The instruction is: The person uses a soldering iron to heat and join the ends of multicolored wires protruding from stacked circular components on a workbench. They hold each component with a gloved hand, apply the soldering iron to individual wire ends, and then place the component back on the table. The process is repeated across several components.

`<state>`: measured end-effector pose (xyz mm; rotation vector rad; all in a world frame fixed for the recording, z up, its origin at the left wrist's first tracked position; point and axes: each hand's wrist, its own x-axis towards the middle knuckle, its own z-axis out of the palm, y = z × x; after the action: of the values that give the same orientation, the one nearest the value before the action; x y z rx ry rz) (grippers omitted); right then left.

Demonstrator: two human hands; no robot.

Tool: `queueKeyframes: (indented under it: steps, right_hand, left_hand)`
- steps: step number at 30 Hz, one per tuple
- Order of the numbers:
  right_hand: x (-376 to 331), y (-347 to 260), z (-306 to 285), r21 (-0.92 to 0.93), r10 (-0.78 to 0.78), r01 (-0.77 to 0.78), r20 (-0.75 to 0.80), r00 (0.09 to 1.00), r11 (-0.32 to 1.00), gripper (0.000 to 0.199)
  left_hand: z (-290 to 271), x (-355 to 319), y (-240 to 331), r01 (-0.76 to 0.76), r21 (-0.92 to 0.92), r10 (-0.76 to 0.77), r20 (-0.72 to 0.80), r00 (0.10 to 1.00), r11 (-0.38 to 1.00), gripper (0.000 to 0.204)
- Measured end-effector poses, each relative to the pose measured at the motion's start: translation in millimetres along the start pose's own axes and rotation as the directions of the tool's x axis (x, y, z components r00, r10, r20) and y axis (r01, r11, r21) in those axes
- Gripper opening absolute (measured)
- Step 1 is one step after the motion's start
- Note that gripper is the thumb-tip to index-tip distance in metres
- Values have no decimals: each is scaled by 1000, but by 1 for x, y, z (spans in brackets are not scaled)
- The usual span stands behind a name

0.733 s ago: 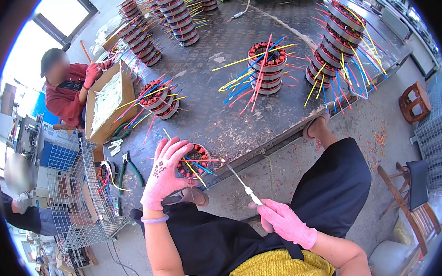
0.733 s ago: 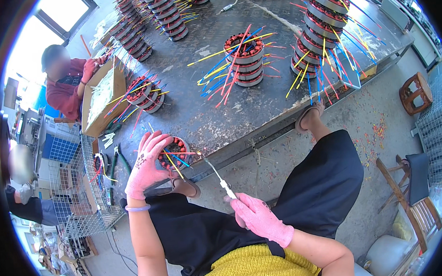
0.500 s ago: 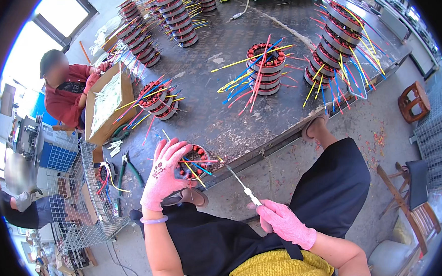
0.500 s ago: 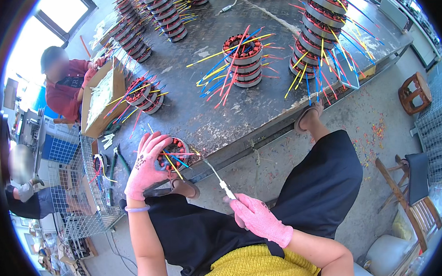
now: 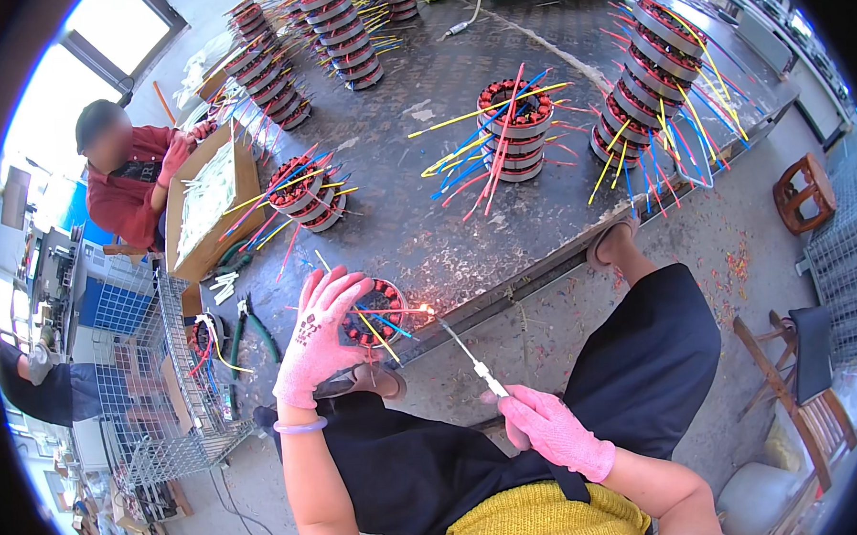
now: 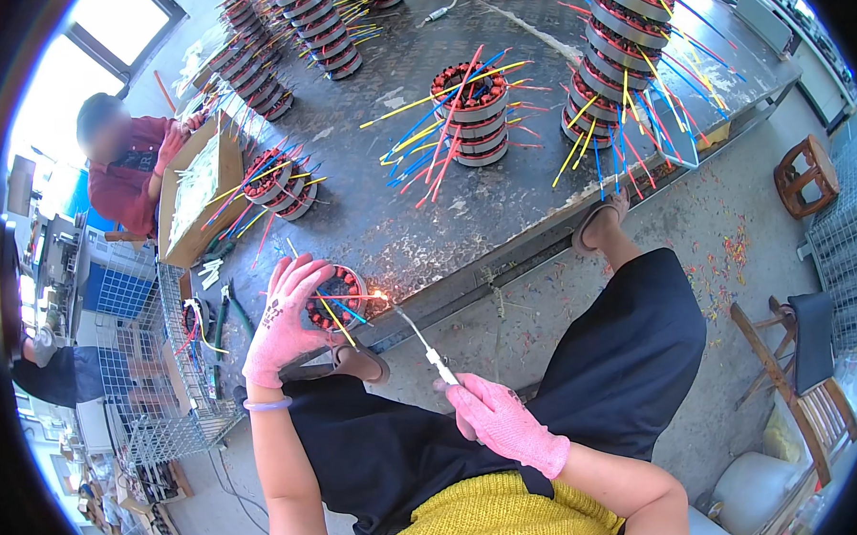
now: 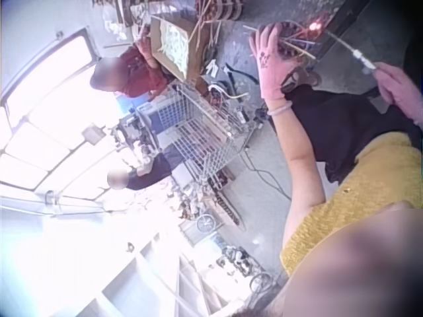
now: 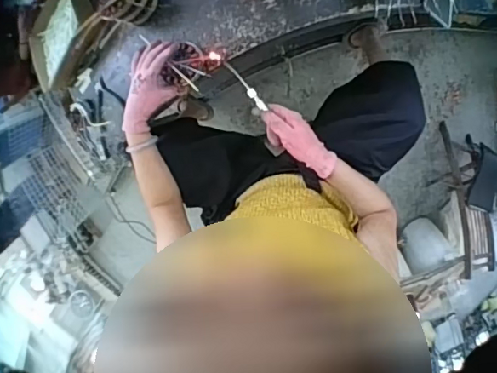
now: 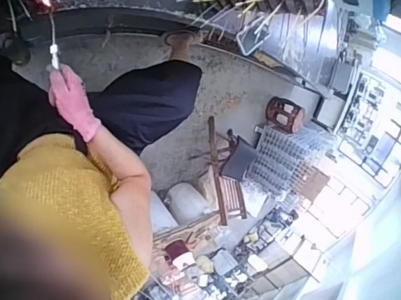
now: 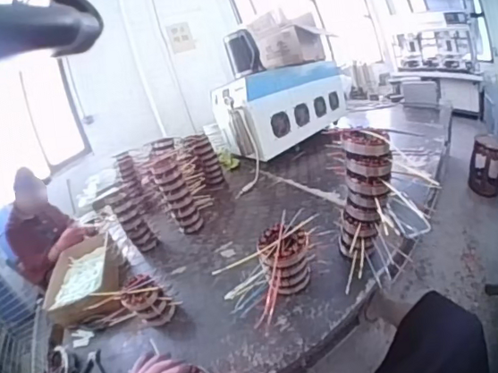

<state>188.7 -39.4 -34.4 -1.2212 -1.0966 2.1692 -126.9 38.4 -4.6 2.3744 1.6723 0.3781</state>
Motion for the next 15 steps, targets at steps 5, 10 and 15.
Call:
queueKeyframes:
  steps: [5,10,15]
  right_hand:
    - [0,-2,0,0,-15,15,-6,1000,1000,34]
    - [1,1,0,-14,-23,23,-4,1000,1000,35]
    - [0,1,-1,8,-17,17,6,1000,1000,35]
  left_hand:
    - [0,1,0,-2,1,2,6,1000,1000,88]
    - [0,1,-1,2,-10,-2,3,1000,1000,88]
    - [0,0,1,15,-8,-15,7,1000,1000,89]
